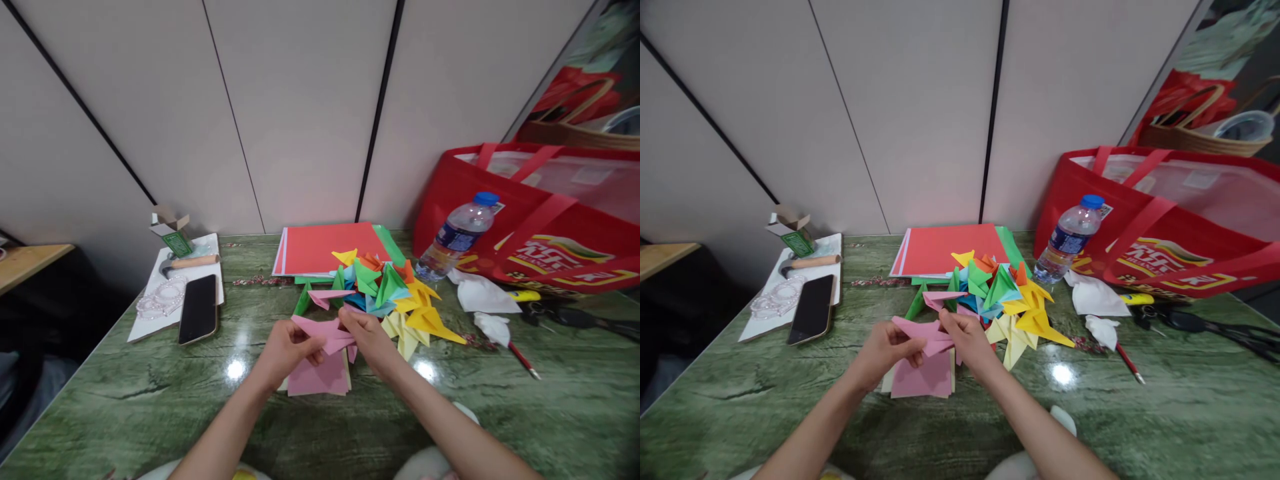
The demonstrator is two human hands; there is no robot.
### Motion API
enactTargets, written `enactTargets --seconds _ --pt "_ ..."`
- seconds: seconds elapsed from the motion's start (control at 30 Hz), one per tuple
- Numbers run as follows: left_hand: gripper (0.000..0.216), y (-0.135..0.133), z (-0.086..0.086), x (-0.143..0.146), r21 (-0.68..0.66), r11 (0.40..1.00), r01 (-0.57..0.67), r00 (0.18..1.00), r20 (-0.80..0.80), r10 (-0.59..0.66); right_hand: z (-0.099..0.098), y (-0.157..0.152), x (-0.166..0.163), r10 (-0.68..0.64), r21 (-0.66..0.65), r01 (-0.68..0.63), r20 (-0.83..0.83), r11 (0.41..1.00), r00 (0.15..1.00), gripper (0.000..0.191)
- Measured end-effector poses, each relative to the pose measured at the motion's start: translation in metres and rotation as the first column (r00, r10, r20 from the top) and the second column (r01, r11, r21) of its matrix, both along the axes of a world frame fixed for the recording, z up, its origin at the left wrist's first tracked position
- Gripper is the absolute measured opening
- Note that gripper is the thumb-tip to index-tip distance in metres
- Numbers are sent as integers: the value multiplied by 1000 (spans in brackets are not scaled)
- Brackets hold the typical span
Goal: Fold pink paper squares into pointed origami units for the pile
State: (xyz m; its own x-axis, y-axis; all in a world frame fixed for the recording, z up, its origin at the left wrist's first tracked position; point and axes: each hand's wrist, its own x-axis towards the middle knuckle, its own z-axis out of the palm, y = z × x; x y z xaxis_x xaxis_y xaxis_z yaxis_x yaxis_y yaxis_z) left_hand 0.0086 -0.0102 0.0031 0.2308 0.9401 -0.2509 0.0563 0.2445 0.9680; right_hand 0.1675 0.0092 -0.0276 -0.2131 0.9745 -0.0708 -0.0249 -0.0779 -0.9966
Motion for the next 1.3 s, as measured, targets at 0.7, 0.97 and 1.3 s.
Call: enactTargets --seconds 0.7,0.97,1.3 --pt "17 9 3 -10 183 951 -249 966 -25 258 5 -1 5 217 75 -226 119 971 969 34" --pt "13 1 1 -9 375 880 292 748 -663 34 7 2 9 -215 105 219 -49 970 975 34" --pt "58 -14 -6 8 5 690 724 212 -953 -215 0 8 8 -337 -53 335 -243 941 910 45"
